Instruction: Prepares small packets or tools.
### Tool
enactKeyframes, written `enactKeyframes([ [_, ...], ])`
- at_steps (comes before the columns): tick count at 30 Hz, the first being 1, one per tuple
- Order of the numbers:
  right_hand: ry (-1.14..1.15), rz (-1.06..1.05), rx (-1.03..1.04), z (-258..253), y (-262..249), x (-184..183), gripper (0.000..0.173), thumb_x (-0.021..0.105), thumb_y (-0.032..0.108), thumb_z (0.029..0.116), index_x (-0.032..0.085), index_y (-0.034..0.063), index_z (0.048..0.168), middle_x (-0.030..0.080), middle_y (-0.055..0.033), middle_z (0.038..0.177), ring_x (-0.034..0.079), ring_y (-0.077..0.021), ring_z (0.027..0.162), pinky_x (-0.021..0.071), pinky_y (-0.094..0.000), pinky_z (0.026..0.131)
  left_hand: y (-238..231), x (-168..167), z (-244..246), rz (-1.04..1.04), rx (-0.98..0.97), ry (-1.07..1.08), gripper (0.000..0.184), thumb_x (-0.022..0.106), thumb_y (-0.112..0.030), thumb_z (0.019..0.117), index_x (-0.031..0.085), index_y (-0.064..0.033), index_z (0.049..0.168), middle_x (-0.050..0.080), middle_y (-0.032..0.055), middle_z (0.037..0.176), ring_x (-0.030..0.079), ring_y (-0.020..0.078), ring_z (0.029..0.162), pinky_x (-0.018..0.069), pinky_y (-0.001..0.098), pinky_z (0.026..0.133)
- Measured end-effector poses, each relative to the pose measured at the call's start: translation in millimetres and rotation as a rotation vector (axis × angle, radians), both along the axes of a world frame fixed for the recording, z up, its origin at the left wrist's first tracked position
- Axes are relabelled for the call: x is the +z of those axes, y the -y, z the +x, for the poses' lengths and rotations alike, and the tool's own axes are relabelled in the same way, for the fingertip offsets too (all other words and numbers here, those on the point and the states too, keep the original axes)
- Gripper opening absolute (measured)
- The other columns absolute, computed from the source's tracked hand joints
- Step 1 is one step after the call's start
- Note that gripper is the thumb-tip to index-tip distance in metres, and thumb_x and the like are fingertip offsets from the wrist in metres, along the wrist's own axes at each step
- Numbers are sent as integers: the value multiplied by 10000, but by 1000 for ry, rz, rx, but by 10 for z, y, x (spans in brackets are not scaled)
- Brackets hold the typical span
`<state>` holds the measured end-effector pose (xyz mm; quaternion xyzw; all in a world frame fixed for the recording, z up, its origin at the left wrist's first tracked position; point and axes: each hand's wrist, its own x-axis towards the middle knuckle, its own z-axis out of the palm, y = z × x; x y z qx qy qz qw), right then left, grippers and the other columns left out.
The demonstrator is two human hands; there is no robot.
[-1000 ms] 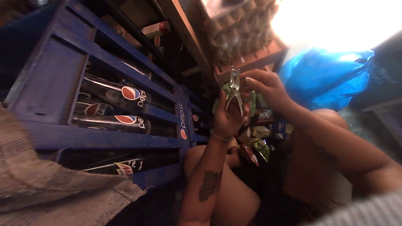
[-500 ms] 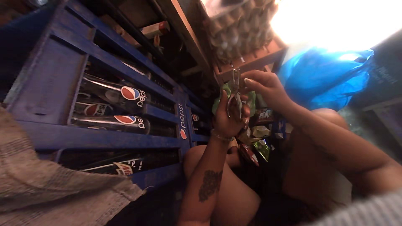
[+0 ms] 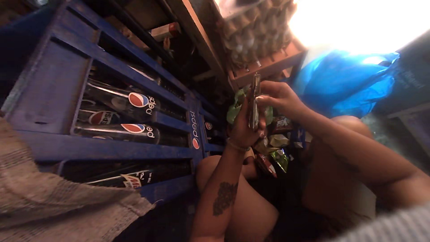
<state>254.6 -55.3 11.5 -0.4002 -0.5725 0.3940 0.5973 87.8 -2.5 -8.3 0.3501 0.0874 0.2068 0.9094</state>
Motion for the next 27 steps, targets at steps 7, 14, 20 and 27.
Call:
enactKeyframes([
  [7,-11,-33,-94,-15,2,10,135,680,68,948,627,12,1059,691,1,960,687,-34,817,613,-225,759,52,28,34,350,301,-243,370,299,-339,1115,615,-179,1224,719,-54,933,697,43,769,601,226,611],
  [14,37,-61,-201,-9,-24,-6,192,732,64,920,580,29,1032,683,-19,960,701,-52,815,623,-237,749,-5,39,30,481,282,-287,289,370,-227,1097,574,-108,1262,709,-19,1050,709,94,894,616,273,703],
  [20,37,-58,-202,12,-30,-16,122,688,95,963,624,22,1037,689,-14,938,682,-38,829,599,-218,767,41,1,72,422,259,-271,344,315,-297,1115,548,-68,1221,707,24,940,709,123,768,620,293,641],
  [27,8,-44,-168,24,-21,-12,125,656,89,989,659,2,1079,704,-30,965,684,-56,846,598,-229,786,27,-3,64,394,233,-175,415,270,-354,1122,577,-83,1189,735,63,968,730,157,787,613,290,592],
])
